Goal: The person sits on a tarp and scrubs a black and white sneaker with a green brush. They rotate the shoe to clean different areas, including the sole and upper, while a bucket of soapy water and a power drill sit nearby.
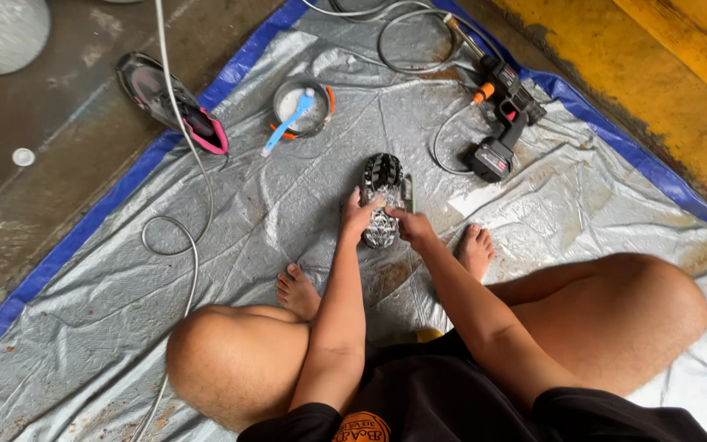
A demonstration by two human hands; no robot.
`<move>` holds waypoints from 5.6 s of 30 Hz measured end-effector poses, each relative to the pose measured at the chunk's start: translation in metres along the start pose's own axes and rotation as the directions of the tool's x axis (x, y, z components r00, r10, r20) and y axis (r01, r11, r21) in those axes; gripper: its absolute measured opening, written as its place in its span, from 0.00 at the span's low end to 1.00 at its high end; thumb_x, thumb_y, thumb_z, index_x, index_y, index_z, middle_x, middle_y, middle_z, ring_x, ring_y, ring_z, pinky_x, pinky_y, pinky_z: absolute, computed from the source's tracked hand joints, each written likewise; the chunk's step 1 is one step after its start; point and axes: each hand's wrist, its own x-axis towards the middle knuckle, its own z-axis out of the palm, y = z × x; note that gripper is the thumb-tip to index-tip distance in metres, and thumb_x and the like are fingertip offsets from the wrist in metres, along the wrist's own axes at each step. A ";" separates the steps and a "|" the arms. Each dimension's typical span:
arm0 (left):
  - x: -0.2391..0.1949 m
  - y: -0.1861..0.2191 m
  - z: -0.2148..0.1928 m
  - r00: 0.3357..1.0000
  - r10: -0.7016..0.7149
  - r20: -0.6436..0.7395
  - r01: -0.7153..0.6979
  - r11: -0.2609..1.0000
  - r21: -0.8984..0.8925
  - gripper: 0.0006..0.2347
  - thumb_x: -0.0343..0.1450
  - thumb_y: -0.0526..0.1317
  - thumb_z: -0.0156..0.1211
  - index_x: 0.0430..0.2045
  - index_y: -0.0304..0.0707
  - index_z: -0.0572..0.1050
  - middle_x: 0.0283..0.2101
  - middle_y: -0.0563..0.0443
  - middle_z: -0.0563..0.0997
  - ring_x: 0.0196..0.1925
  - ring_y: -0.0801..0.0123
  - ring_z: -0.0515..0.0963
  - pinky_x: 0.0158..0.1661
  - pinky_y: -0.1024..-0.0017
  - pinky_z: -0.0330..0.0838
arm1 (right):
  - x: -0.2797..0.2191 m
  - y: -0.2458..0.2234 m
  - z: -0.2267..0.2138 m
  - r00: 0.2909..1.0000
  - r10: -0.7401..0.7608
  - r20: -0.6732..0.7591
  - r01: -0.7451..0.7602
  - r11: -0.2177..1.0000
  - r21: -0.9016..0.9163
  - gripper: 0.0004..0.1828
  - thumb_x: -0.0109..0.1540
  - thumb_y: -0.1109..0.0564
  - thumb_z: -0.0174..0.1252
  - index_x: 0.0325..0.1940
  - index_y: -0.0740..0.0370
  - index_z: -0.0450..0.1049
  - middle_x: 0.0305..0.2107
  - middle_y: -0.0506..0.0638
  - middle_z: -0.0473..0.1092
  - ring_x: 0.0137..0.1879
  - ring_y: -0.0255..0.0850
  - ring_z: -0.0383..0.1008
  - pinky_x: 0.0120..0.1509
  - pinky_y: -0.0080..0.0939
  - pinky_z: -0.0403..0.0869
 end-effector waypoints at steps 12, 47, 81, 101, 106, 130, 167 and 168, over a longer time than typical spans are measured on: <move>0.031 -0.045 -0.057 0.886 0.223 -0.406 -0.324 0.925 -0.200 0.20 0.68 0.46 0.82 0.50 0.40 0.82 0.47 0.42 0.86 0.48 0.64 0.83 0.53 0.63 0.78 | 0.026 -0.006 0.022 0.944 -0.193 0.266 0.233 0.964 -0.128 0.24 0.59 0.59 0.80 0.56 0.68 0.81 0.19 0.42 0.61 0.21 0.29 0.60 0.29 0.30 0.62; 0.024 0.059 -0.082 0.870 -0.060 -0.489 -0.273 0.766 -0.581 0.28 0.67 0.42 0.84 0.59 0.30 0.76 0.59 0.32 0.78 0.66 0.51 0.75 0.67 0.53 0.67 | 0.237 -0.165 0.216 0.538 -0.254 0.804 0.442 -0.727 -0.525 0.20 0.67 0.39 0.50 0.59 0.31 0.81 0.55 0.48 0.73 0.63 0.50 0.74 0.66 0.61 0.67; 0.001 0.010 -0.039 0.702 0.671 -0.238 -0.661 0.739 0.131 0.36 0.65 0.32 0.76 0.72 0.32 0.69 0.66 0.27 0.76 0.73 0.36 0.73 0.73 0.49 0.65 | -0.003 -0.125 0.029 0.406 -0.783 0.471 0.586 -0.172 -0.792 0.20 0.67 0.26 0.62 0.42 0.40 0.82 0.31 0.47 0.81 0.47 0.50 0.83 0.57 0.55 0.69; 0.024 -0.031 -0.042 0.798 0.574 -0.184 -0.585 0.811 -0.010 0.31 0.62 0.33 0.83 0.63 0.44 0.78 0.57 0.44 0.81 0.63 0.59 0.80 0.66 0.61 0.70 | -0.055 -0.163 0.077 0.593 -0.487 0.641 0.442 -0.469 -0.765 0.42 0.69 0.12 0.42 0.35 0.45 0.82 0.28 0.50 0.82 0.45 0.48 0.85 0.68 0.52 0.67; -0.006 0.001 -0.035 0.777 0.589 -0.221 -0.615 0.786 -0.067 0.36 0.60 0.31 0.81 0.69 0.36 0.75 0.59 0.33 0.81 0.60 0.53 0.80 0.63 0.59 0.72 | -0.047 -0.175 0.076 0.559 -0.570 0.602 0.360 -0.487 -0.796 0.41 0.69 0.14 0.46 0.38 0.50 0.83 0.26 0.52 0.81 0.43 0.53 0.85 0.61 0.58 0.67; -0.025 0.016 -0.047 0.764 0.626 -0.154 -0.628 0.777 0.040 0.41 0.58 0.32 0.76 0.73 0.49 0.74 0.58 0.39 0.77 0.65 0.56 0.75 0.70 0.64 0.62 | 0.020 -0.135 0.028 0.892 -0.387 0.234 0.399 0.430 -0.810 0.39 0.59 0.16 0.64 0.32 0.54 0.84 0.24 0.56 0.74 0.42 0.60 0.80 0.54 0.54 0.74; -0.043 0.020 -0.082 0.788 0.567 -0.242 -0.584 0.812 -0.002 0.27 0.67 0.34 0.72 0.65 0.42 0.77 0.68 0.34 0.78 0.73 0.49 0.75 0.73 0.55 0.64 | 0.039 -0.018 0.026 0.940 -0.276 0.200 0.319 0.920 -0.229 0.26 0.61 0.31 0.75 0.27 0.54 0.80 0.22 0.46 0.65 0.33 0.33 0.71 0.44 0.33 0.76; -0.045 0.024 -0.083 0.777 0.577 -0.253 -0.593 0.805 0.016 0.27 0.67 0.34 0.71 0.65 0.42 0.77 0.68 0.34 0.78 0.73 0.49 0.75 0.74 0.56 0.64 | 0.060 -0.002 0.020 0.945 -0.272 0.183 0.312 0.919 -0.243 0.27 0.61 0.32 0.76 0.25 0.54 0.79 0.22 0.48 0.63 0.32 0.36 0.69 0.42 0.37 0.74</move>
